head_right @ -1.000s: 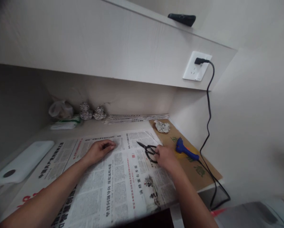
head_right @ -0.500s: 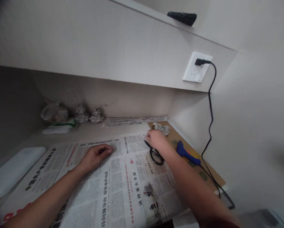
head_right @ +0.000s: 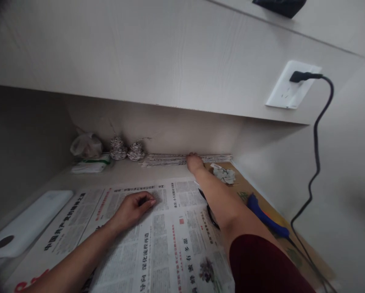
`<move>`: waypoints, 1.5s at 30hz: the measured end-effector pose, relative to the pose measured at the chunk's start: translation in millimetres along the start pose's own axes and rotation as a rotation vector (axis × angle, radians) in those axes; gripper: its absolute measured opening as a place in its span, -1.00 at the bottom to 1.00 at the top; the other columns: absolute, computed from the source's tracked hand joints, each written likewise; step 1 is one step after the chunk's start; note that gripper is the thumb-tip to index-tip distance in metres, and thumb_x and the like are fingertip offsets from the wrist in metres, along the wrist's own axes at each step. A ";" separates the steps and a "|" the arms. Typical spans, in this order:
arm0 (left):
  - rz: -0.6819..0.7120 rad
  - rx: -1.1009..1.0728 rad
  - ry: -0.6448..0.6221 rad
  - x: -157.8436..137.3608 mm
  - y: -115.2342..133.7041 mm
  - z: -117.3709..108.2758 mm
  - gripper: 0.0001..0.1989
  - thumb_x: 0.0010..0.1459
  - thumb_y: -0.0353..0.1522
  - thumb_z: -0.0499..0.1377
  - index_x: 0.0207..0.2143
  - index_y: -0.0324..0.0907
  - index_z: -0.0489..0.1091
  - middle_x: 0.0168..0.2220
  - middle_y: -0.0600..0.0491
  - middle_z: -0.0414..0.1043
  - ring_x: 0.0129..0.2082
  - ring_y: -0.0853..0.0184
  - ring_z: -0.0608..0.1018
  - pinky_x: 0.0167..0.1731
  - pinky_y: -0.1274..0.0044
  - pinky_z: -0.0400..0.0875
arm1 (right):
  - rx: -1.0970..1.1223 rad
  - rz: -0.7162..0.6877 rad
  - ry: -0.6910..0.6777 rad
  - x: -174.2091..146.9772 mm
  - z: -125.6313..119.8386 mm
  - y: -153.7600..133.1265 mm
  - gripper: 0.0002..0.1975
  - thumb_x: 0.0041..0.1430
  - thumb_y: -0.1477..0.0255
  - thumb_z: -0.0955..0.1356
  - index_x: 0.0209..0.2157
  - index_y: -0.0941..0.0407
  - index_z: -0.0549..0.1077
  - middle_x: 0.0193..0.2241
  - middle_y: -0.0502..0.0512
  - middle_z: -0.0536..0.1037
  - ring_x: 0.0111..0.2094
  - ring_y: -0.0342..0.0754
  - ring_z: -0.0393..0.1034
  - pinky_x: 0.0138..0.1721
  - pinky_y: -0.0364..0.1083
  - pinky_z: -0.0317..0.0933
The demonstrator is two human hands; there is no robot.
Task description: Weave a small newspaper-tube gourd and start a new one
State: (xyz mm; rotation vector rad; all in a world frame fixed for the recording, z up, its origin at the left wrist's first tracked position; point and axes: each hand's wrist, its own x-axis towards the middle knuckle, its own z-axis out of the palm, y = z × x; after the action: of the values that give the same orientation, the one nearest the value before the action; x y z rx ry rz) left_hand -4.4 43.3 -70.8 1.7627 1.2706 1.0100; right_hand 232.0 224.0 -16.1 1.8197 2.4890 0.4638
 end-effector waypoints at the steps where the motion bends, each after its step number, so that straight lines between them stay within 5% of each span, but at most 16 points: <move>1: -0.001 -0.004 -0.002 0.3 -0.2 0.4 -0.79 0.12 -0.23 0.14 -0.43 -0.18 0.43 -0.45 0.08 0.46 -0.43 0.35 0.44 -0.40 0.55 0.28 | -0.009 0.003 -0.008 2.7 1.0 0.1 -0.67 0.26 0.33 0.31 0.01 0.16 0.37 -0.01 0.20 0.41 -0.09 0.02 0.39 -0.10 0.08 0.33; 45: -0.028 0.012 -0.002 2.0 -2.8 -0.1 -0.77 0.10 -0.20 0.15 -0.40 -0.16 0.46 -0.43 0.05 0.50 -0.41 0.32 0.46 -0.36 0.52 0.31 | -0.104 -0.035 -0.013 3.9 -1.0 22.9 -0.69 0.26 0.33 0.31 0.00 0.15 0.37 -0.01 0.20 0.41 -0.11 0.00 0.40 -0.11 0.06 0.34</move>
State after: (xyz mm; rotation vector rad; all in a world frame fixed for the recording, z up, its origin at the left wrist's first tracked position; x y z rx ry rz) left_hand -5.2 46.0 -72.9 1.7498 1.2983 0.9868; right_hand 251.8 233.7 -8.8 1.7335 2.4342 0.5657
